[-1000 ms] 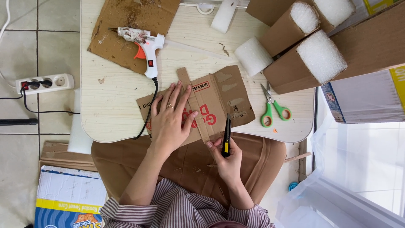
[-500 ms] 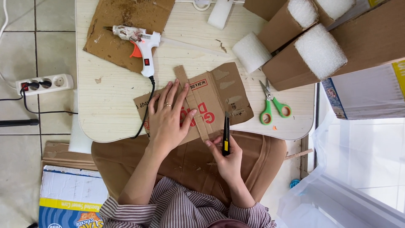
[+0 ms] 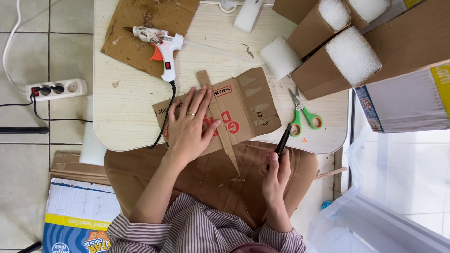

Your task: Assembling a small cardboard box by cutting, folding, and adding foam inserts.

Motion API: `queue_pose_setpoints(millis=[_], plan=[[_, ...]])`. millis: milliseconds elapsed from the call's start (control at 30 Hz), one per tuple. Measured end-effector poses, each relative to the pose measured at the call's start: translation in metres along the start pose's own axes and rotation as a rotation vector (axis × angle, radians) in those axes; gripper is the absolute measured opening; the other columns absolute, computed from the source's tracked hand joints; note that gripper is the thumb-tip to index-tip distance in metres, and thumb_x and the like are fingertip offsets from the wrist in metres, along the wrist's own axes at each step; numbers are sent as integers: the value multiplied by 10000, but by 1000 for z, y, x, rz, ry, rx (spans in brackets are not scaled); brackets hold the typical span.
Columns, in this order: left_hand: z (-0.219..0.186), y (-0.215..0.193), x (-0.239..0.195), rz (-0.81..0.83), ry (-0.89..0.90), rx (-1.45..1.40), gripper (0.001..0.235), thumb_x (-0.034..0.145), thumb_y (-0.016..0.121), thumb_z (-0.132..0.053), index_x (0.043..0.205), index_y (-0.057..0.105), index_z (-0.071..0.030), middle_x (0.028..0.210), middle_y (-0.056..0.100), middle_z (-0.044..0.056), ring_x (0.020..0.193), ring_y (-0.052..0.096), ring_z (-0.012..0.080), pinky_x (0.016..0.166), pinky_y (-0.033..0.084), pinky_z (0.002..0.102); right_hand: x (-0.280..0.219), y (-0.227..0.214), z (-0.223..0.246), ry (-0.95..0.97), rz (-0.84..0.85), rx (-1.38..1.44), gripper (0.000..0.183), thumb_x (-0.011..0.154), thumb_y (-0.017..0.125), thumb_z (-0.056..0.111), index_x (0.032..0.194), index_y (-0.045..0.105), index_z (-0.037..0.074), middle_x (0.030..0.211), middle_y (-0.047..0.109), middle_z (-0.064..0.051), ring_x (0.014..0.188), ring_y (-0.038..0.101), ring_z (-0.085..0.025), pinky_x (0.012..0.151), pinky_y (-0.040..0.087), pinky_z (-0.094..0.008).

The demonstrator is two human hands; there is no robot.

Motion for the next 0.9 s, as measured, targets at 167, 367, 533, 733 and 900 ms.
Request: queue_pose_setpoints(millis=[167,367,533,733,900], plan=[[5,-1,0,85,13,-44,975,866,601,-703,1577,329,-95,1659,292,96,1525,222,297,1161,131,569,-2,-6,3,26,28,-37,256,1115,378,210,1038,516,8,671,462,-93,453,306,-79,394,313,-221],[3,-10,3,187,-9,-82,1190,722,679,-803,1577,310,-63,1663,271,123,1538,167,337,1176,71,618,1,-4,24,27,80,-70,322,1108,331,200,1162,557,-24,702,472,-89,483,314,-75,412,322,-212],[4,-11,5,224,-24,-126,1255,664,769,-764,1586,280,-68,1665,256,126,1543,129,353,1178,41,663,-2,5,44,91,203,-99,431,1043,282,66,1413,474,-42,819,474,-75,608,341,-90,489,364,-215],[2,-15,4,238,-24,-172,1239,642,833,-699,1567,296,-75,1663,247,136,1540,127,359,1172,21,676,20,68,100,-76,340,-603,427,1037,392,39,1462,386,-6,869,676,-283,627,600,-398,618,533,-522],[2,-18,6,247,-51,-201,1221,622,862,-667,1543,335,-63,1656,269,138,1539,135,346,1177,2,661,45,98,79,-242,429,-794,393,1048,431,42,1439,466,70,950,718,-199,721,730,-330,677,600,-427]])
Point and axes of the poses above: each hand's wrist, its own x-axis towards the middle knuckle, its own y-axis out of the palm, z = x × y, the point moved 2 cm from there along x, towards the middle knuckle
